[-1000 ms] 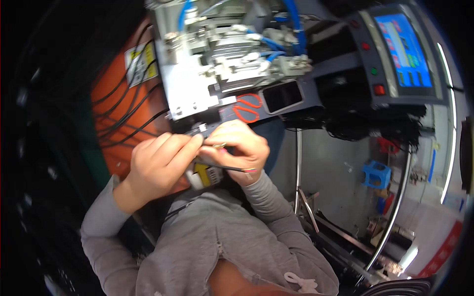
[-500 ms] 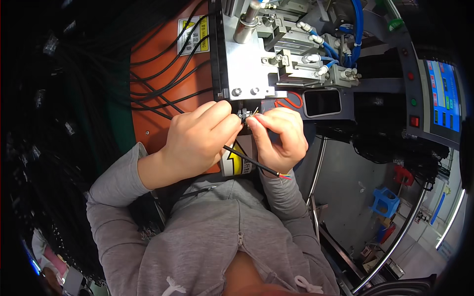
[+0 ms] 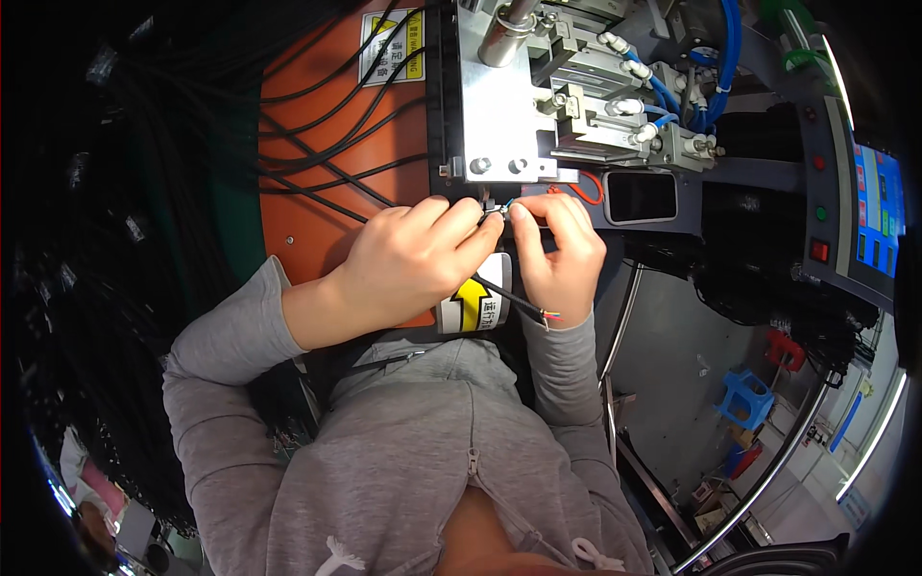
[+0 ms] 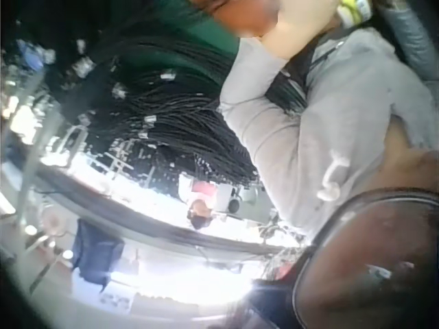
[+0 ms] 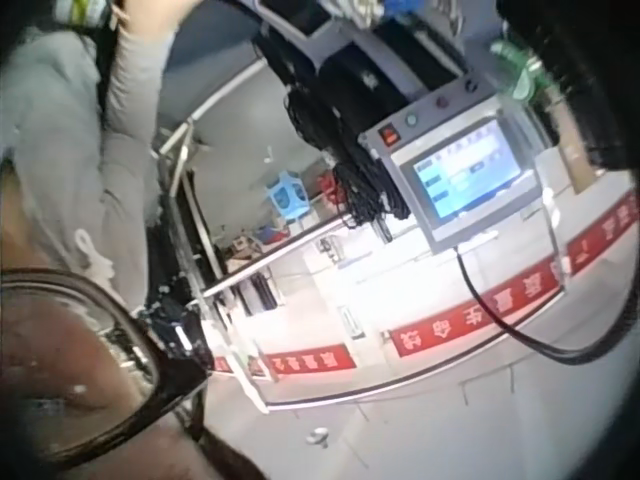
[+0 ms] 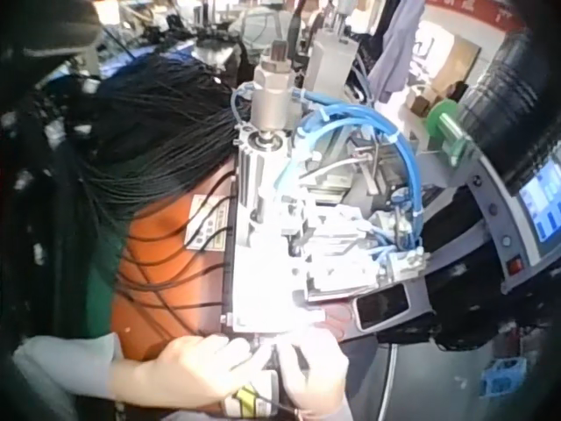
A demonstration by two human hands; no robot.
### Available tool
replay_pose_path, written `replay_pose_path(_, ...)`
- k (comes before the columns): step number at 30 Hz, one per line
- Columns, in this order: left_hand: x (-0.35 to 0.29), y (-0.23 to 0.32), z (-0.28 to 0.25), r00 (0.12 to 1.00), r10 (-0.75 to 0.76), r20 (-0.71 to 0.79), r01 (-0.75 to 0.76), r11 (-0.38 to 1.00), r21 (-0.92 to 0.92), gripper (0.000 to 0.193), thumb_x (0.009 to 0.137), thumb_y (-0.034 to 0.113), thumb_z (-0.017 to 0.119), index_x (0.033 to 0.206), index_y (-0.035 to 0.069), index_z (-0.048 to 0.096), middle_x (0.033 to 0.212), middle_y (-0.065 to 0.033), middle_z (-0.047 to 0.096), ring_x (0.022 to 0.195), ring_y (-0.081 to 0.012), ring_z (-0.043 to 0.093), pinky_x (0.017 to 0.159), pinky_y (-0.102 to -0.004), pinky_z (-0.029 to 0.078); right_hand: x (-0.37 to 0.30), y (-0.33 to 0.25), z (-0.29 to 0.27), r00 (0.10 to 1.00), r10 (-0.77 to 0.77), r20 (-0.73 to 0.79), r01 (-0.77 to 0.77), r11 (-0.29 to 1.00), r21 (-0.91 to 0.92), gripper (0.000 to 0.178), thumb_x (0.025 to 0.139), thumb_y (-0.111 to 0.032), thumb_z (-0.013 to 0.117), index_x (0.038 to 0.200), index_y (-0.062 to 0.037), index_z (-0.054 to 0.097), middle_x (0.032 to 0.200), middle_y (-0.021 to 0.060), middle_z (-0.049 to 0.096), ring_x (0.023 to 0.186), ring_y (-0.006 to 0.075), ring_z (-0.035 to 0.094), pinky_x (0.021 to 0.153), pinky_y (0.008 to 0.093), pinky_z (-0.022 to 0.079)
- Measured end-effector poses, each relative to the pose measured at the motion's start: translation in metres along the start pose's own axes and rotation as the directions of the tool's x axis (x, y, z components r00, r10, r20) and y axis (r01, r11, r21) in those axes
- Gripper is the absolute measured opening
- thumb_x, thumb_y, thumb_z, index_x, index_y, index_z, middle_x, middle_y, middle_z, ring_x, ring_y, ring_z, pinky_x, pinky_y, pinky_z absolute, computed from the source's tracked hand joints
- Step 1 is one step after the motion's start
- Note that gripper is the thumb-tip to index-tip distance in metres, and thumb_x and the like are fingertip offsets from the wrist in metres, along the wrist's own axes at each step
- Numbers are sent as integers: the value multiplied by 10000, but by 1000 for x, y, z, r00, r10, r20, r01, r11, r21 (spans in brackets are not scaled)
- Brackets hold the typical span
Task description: The person uses a crimping machine to attach metal terminals to the ends of multi-colored wires. They repeatedly feed individual wires into the machine's jaws, operate the lever to crimp the connector, and then remove the finished wire. The process is performed one wire at a time in a repetitive sequence.
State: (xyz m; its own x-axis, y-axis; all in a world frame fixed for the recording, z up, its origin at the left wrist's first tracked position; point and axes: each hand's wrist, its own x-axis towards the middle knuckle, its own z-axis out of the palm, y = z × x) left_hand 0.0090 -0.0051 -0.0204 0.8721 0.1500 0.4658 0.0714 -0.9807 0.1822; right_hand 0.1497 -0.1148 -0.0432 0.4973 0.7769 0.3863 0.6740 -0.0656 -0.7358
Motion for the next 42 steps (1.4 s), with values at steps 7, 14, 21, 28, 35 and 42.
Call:
replay_pose_path(7, 1, 9, -4, 994, -73, 76, 67, 995, 78, 278, 749, 76, 658, 1024, 103, 693, 699, 5, 439, 552, -96, 477, 423, -232, 399, -3, -1, 6, 1000, -13, -16, 13, 1000, 17, 65, 755, 1, 652, 753, -7, 587, 699, 95, 567, 670, 256, 535, 617, 346, 430)
replay_pose_path(14, 3, 4, 1, 999, -40, 24, 39, 998, 55, 304, 732, 56, 669, 1031, 105, 696, 691, 4, 439, 548, -98, 490, 424, -237, 408, -11, 10, 14, 885, 443, 145, -451, 733, 510, 55, 773, 24, 622, 756, 11, 572, 702, 87, 557, 653, 180, 535, 601, 287, 422)
replay_pose_path(21, 6, 6, -7, 996, -64, 69, 61, 997, 39, 305, 722, 42, 669, 1019, 105, 699, 687, 1, 437, 552, -103, 503, 426, -242, 411, -6, 6, 10, 999, 1, -39, 3, 996, 88, 60, 750, 6, 644, 743, -2, 585, 714, 95, 559, 664, 232, 520, 612, 326, 423)
replay_pose_path(28, 3, 4, -4, 996, -58, 64, 56, 998, 36, 297, 709, 69, 664, 1002, 97, 698, 691, 6, 471, 565, -104, 517, 440, -243, 420, -10, 13, 16, 977, 212, 11, -204, 924, 323, 41, 786, 3, 609, 763, -1, 576, 725, 50, 564, 688, 157, 523, 620, 288, 418)
replay_pose_path(35, 6, -4, 1, 999, -43, -20, 42, 999, -30, 198, 705, 119, 662, 900, 101, 687, 728, 23, 544, 613, -114, 565, 504, -262, 427, -20, 23, 27, 857, 479, 192, -483, 612, 627, 86, 856, -41, 497, 794, -12, 549, 712, -22, 525, 648, 44, 445, 591, 200, 368)
replay_pose_path(42, -2, 10, -15, 979, -111, 172, 77, 979, 191, 184, 735, 76, 644, 915, 46, 671, 736, 2, 534, 615, -107, 579, 496, -243, 436, -18, 20, 9, 944, 328, 31, -271, 721, 638, 102, 828, 17, 650, 908, -8, 593, 848, 23, 597, 702, 70, 530, 643, 222, 436)
